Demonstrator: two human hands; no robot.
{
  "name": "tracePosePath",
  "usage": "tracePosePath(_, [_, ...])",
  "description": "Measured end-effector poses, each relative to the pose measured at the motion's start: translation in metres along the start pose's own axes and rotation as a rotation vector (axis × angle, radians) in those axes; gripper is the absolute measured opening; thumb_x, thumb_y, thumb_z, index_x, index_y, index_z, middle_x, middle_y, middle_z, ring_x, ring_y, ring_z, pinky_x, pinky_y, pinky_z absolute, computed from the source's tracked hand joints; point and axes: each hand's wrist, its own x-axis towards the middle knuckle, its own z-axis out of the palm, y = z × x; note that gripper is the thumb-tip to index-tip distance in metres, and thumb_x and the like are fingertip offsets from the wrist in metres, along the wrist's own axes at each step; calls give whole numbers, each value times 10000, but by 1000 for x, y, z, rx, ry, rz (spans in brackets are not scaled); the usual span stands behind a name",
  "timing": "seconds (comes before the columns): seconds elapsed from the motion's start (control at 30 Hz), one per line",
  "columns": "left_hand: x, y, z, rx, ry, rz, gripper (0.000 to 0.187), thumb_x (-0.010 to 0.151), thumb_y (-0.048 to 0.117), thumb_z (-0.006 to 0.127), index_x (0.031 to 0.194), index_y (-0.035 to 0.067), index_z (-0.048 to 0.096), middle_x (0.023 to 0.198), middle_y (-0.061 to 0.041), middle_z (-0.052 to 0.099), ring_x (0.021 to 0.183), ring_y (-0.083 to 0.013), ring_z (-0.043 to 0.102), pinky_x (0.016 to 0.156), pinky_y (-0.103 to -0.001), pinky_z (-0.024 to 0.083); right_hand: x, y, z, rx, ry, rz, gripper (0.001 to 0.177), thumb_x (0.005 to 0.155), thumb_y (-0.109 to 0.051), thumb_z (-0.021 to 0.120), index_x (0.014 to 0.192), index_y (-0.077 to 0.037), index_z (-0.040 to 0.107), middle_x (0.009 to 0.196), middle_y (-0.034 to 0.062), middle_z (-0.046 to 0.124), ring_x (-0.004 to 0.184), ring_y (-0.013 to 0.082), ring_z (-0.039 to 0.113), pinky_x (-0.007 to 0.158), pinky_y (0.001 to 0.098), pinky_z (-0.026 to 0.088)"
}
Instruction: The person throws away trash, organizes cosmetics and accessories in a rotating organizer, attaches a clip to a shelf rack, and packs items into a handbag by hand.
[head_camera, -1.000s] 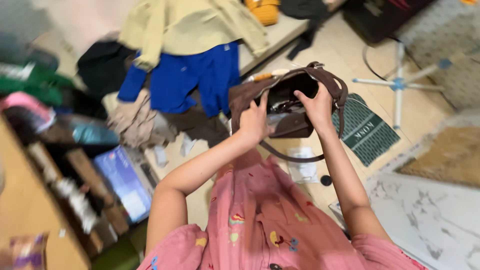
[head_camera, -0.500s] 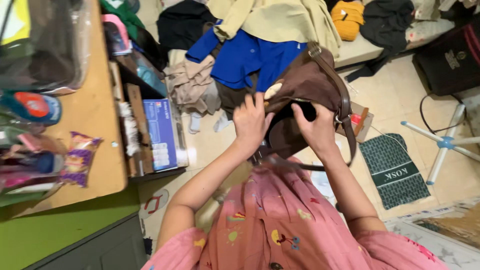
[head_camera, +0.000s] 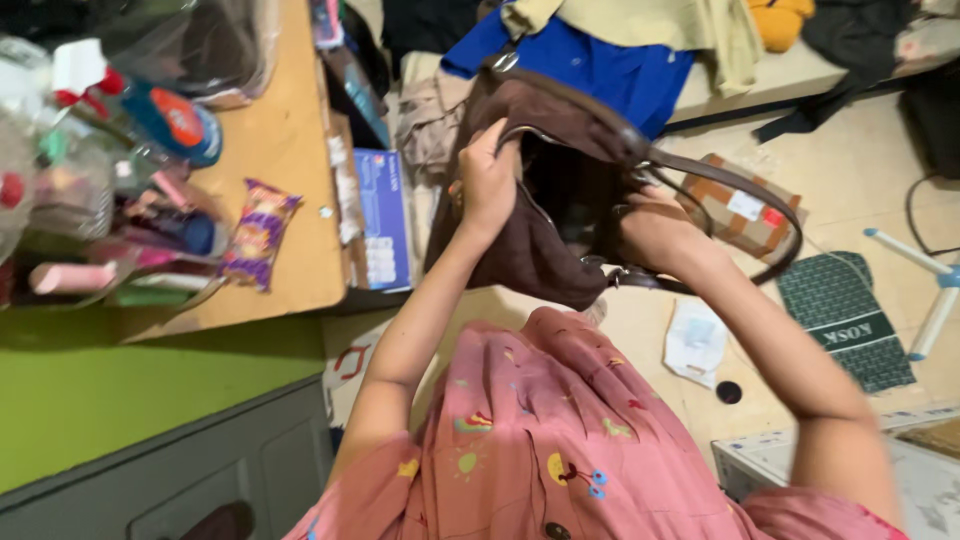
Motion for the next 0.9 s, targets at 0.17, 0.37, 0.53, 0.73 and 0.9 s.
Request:
tracePosePath(0.17, [-29,-26,-49,-276,-40,-244,247,1043,104,578,1171,-65,705,1019,-52,758,956,-80,644,877,-248,508,41,-4,33,-64,207,-220,111,746,-125,649,761,-69,743,839,138,720,929,322,695,967,447,524])
tracePosePath(0.37, [-58,-49,-87,-365,222,-425,243,1015,166,589,1032,-43,712,861,35,651,796,-63,528,723,-258,462,140,-61,10,699,59,-102,377,920,-313,635,1107,6,705,972,228,737,909,392,718,827,458,558])
tracePosePath(0.53, [-72,-38,-83,-96,347,-458,261,1017,194,566,941,-32,672,685,-7,560,696,-66,481,632,-301,449,266,-102,69,793,-290,-17,438,955,-396,653,1128,5,683,996,249,729,918,406,726,839,461,566])
tracePosePath(0.73, [-77,-64,-59,-83,456,-421,260,1015,192,567,938,-33,671,703,-34,610,683,-94,523,652,-324,450,316,-111,177,1185,-583,-139,386,942,-349,645,1113,-7,695,1008,239,729,923,399,725,836,455,567])
tracePosePath(0.9, [-70,-82,-50,-166,533,-454,259,1029,185,566,990,-39,691,786,-44,656,749,-77,549,709,-306,483,327,-105,180,1226,-692,-151,344,932,-310,638,1100,-17,704,1018,231,729,926,393,723,833,449,569])
